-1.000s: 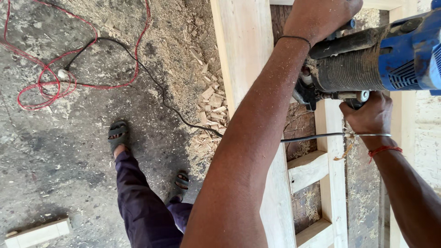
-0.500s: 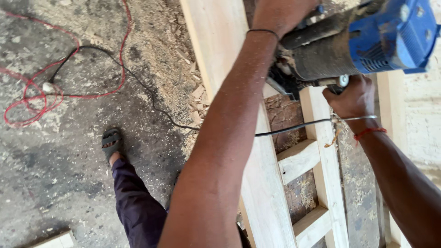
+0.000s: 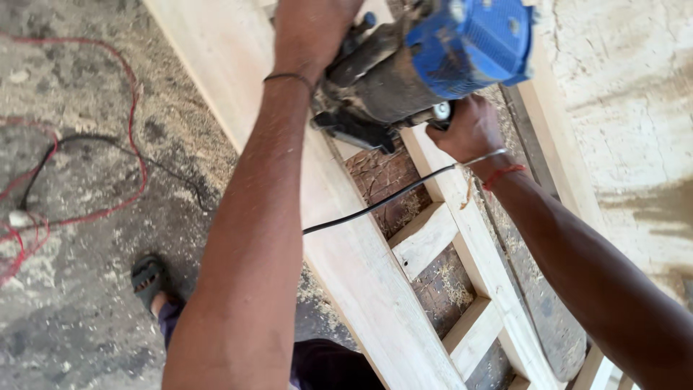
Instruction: The person uses a handheld electric router to trim and smooth the edges of a wooden lattice frame lying on the workshop floor, guiding the tool along the frame rails and crossbars, then sets the router aside and touches the frame members by hand.
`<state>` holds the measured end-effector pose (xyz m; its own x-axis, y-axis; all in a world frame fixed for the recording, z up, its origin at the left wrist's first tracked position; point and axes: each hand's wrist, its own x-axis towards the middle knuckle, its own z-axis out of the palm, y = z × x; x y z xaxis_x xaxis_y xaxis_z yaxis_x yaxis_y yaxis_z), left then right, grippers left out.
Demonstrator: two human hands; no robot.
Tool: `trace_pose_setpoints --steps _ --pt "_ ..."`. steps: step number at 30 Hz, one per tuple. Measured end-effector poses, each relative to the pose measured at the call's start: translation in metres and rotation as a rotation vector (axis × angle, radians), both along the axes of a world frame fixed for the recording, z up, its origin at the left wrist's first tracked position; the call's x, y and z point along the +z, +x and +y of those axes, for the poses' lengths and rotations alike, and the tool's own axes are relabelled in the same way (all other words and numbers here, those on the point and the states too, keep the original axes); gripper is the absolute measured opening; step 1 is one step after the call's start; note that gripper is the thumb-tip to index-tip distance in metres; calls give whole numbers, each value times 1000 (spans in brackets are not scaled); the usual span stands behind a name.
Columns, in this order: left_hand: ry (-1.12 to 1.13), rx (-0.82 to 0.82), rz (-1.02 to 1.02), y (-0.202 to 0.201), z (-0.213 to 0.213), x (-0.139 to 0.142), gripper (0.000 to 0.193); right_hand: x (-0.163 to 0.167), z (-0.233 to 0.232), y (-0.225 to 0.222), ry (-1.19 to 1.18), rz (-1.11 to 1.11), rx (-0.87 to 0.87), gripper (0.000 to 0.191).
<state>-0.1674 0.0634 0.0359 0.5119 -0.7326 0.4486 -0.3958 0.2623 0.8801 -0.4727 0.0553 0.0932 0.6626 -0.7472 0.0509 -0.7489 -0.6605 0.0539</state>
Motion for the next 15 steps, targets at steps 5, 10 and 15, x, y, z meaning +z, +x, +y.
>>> trace_pose_setpoints --steps 5,10,15 --pt "26 -91 105 5 17 1 26 3 6 6 22 61 -82 49" --pt "-172 -108 118 7 23 -12 23 6 9 8 23 51 -70 52" --pt "-229 -83 22 9 13 -26 24 7 11 9 -25 2 -2 57"
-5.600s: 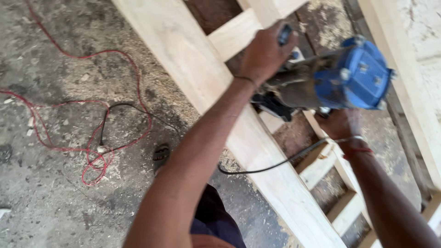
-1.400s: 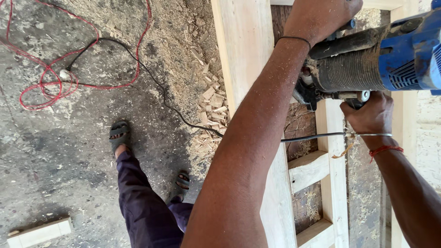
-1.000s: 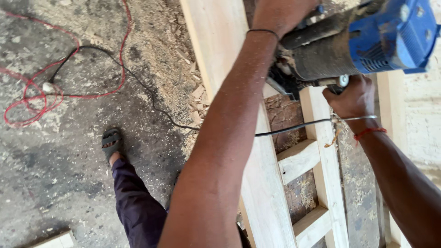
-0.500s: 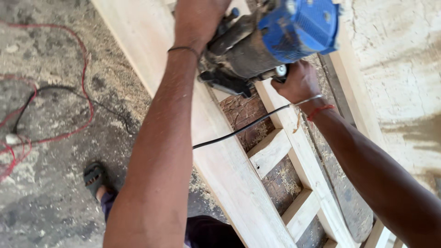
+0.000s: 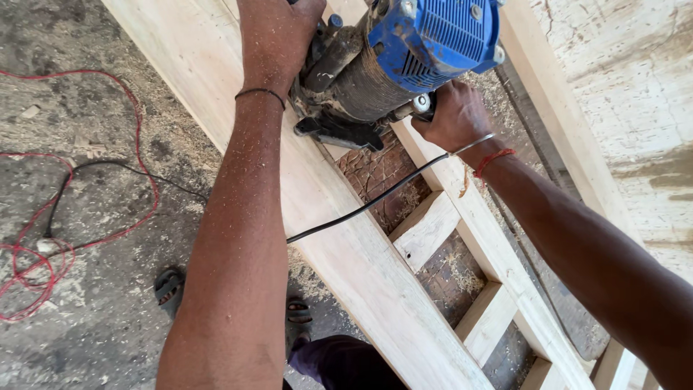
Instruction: The person uses a handheld electric router to trim and smooth the edges of a wooden lattice frame lying on the workshop floor, guiding the tool along the frame rails and crossbars, then sets the router aside and touches the frame members by hand.
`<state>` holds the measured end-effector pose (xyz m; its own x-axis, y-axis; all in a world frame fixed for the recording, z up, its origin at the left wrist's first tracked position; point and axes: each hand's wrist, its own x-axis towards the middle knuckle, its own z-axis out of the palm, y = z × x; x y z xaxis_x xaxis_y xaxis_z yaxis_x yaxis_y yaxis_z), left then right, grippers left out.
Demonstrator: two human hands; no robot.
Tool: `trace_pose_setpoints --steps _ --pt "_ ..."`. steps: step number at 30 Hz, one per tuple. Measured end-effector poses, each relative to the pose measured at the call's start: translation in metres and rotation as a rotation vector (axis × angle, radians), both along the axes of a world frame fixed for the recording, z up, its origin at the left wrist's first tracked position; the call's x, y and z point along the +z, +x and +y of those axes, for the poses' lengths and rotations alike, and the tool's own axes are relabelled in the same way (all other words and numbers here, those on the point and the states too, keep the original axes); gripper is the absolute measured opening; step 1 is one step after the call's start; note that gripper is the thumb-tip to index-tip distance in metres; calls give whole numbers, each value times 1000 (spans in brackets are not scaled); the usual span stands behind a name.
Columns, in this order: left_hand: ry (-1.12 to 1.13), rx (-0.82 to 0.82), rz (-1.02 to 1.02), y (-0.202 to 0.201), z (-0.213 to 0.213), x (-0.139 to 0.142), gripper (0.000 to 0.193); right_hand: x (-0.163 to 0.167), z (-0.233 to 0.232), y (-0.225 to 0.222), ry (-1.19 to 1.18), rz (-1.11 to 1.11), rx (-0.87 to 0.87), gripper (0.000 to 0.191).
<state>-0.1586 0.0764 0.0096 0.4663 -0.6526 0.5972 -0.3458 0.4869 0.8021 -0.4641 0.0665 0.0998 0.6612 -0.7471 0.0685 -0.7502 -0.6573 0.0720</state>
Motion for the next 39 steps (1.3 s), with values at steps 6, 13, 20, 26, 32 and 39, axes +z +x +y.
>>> trace_pose_setpoints --steps 6,13,20,26,32,39 --pt "69 -12 47 -2 -3 -4 25 -2 0 -2 -2 7 -9 50" --pt "97 -10 25 -3 -3 2 25 -6 -4 -6 -10 -4 12 47" --pt "143 6 27 -5 -1 5 27 -5 -3 -5 -12 26 3 48" --pt "122 17 15 -5 -3 4 28 -4 -4 -4 -15 -11 46 49" --pt "141 -42 75 -2 2 7 21 -6 -4 -5 19 49 -17 49" --pt "172 -22 59 1 9 13 25 -5 -4 -2 51 43 -50 47"
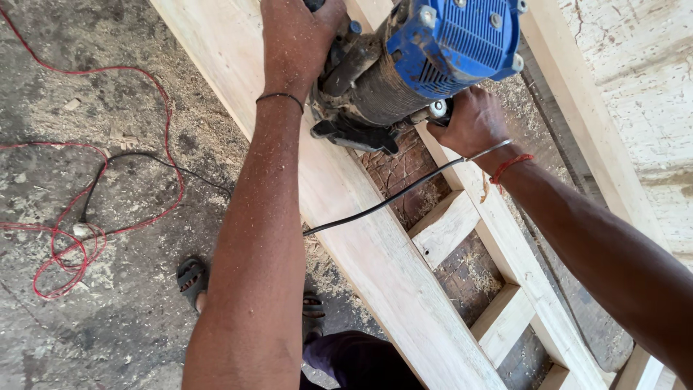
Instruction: The person uses a handheld electric router to trim and smooth the edges of a wooden lattice frame lying on the workshop floor, guiding the tool along the frame rails and crossbars, then sets the router aside and touches the frame members by hand.
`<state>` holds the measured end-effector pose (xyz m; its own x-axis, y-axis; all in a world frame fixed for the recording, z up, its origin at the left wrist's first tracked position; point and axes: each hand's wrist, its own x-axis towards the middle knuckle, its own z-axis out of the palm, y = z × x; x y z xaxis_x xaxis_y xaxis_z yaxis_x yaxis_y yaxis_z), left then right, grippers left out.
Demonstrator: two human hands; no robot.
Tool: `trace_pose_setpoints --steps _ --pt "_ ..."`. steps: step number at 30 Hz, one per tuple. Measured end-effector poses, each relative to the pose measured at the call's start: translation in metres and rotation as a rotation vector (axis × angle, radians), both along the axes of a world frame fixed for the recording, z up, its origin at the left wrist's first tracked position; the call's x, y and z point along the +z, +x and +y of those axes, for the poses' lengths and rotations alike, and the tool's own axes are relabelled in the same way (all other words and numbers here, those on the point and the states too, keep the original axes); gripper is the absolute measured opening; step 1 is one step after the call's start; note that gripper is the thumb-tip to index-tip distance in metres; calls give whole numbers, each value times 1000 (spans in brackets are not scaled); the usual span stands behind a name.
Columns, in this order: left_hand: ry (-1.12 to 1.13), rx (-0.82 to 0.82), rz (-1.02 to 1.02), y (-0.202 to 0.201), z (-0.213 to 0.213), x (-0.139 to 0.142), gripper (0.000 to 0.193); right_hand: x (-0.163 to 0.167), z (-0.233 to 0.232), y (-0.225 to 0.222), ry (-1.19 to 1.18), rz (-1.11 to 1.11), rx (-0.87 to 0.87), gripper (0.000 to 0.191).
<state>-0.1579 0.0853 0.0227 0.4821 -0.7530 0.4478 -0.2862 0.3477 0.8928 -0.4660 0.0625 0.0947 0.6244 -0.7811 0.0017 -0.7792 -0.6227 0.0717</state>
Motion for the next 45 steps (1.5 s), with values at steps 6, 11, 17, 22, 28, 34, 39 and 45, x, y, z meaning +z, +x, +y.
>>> trace_pose_setpoints --steps 6,11,17,22,28,34,39,45 --pt "-115 47 -60 3 -2 -5 31 2 1 3 -11 -19 6 38" --pt "-54 -6 5 4 -1 -6 28 1 0 4 -8 11 -19 40" --pt "-51 -8 25 5 1 0 27 -1 -1 1 -2 22 -18 41" --pt "-132 62 -75 4 -1 3 33 -3 -2 -4 -49 -33 87 48" --pt "51 63 -67 5 -2 6 41 2 1 1 -53 32 57 50" --pt "-100 106 -41 16 1 8 47 16 9 15 -68 7 83 49" --pt "62 84 -36 18 4 7 49 18 11 19 -66 -25 122 51" --pt "91 61 28 18 7 7 45 16 10 21 -30 40 55 50"
